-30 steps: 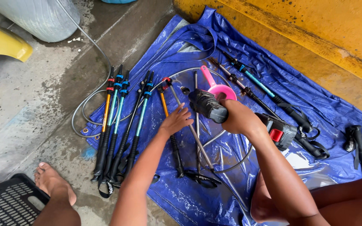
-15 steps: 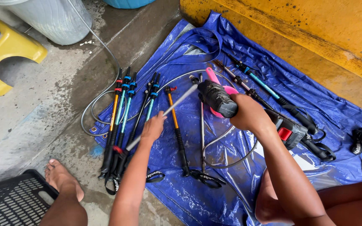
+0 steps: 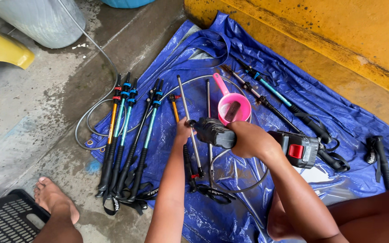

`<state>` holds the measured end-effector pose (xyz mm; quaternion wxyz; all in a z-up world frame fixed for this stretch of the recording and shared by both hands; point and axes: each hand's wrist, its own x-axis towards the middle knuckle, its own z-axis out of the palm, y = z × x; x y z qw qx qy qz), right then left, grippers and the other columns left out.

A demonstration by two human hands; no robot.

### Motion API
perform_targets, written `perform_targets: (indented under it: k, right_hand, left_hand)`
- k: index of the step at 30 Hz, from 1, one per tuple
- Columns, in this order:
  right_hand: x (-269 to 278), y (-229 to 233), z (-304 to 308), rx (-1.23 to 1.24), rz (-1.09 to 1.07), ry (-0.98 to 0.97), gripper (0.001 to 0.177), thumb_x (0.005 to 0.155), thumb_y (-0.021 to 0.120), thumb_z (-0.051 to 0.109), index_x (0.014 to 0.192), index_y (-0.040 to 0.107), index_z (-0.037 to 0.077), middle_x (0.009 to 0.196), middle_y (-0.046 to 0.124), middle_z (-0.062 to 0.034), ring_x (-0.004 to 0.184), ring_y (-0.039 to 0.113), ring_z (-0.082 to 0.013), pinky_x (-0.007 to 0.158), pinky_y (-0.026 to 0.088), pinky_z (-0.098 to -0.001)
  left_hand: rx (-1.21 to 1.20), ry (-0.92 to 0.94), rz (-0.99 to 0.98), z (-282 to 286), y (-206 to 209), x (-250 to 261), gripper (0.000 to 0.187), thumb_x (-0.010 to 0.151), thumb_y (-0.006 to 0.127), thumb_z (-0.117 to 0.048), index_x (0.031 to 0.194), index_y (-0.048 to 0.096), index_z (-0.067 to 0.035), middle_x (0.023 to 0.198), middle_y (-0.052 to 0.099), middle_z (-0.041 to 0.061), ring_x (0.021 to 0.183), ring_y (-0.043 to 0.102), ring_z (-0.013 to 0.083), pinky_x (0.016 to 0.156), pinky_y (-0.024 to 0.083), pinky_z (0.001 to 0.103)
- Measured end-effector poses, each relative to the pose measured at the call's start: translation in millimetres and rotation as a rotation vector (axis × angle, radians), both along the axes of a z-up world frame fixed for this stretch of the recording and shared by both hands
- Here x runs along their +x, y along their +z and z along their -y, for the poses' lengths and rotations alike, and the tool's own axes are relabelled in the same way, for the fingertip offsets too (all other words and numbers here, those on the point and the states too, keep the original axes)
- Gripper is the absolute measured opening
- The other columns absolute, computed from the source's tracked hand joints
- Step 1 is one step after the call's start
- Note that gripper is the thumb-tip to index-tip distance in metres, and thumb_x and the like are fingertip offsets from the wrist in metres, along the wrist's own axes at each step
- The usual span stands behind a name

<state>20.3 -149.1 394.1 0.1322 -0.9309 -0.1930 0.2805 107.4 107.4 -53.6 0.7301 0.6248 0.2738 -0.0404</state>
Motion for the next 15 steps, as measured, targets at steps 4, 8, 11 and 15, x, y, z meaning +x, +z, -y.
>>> perform_targets:
  k: [4,8,11,15]
  right_hand:
    - [6.6,-11.3,2.5,0.000,-0.019,0.006,0.048,0.069,0.073,0.009,0.117,0.078,0.010,0.106,0.082,-0.0185,0.112,0.079,-0.0434,0.094,0.064,-0.0525]
    - [13.8,-7.8,-2.5,0.017,0.004,-0.030,0.048,0.069,0.073,0.009,0.117,0.078,0.007,0.106,0.082,-0.0203,0.112,0.079,-0.0447,0.093,0.064,-0.0551]
    - [24.3,-20.7,-2.4,0.047,0.035,-0.069,0.051,0.069,0.072,0.007,0.120,0.075,0.007,0.107,0.081,-0.0208,0.112,0.078,-0.0463,0.092,0.064,-0.0569]
    - [26.6,-23.9,-4.4,0.081,0.085,-0.118,0.051,0.070,0.072,0.007,0.121,0.073,0.008,0.109,0.080,-0.0194,0.113,0.078,-0.0457,0.091,0.064,-0.0580]
  left_hand:
    - [0.004,-0.030,-0.043,-1.2,33.5,-20.8,0.056,0.112,0.066,-0.018,0.163,0.050,0.000,0.126,0.071,0.030,0.102,0.081,0.0422,0.080,0.074,0.058]
    - [-0.017,-0.056,-0.061,-1.7,12.3,-28.5,0.068,0.111,0.063,-0.014,0.170,0.035,0.007,0.130,0.069,0.035,0.101,0.081,0.0436,0.079,0.074,0.061]
    - [-0.061,-0.071,-0.048,3.7,5.8,-33.5,0.070,0.112,0.063,-0.013,0.172,0.031,0.007,0.130,0.068,0.034,0.097,0.082,0.0423,0.077,0.075,0.062]
    - [-0.098,-0.070,-0.024,16.4,7.6,-46.1,0.075,0.110,0.066,-0.011,0.173,0.028,0.006,0.134,0.065,0.038,0.097,0.081,0.0458,0.076,0.073,0.065]
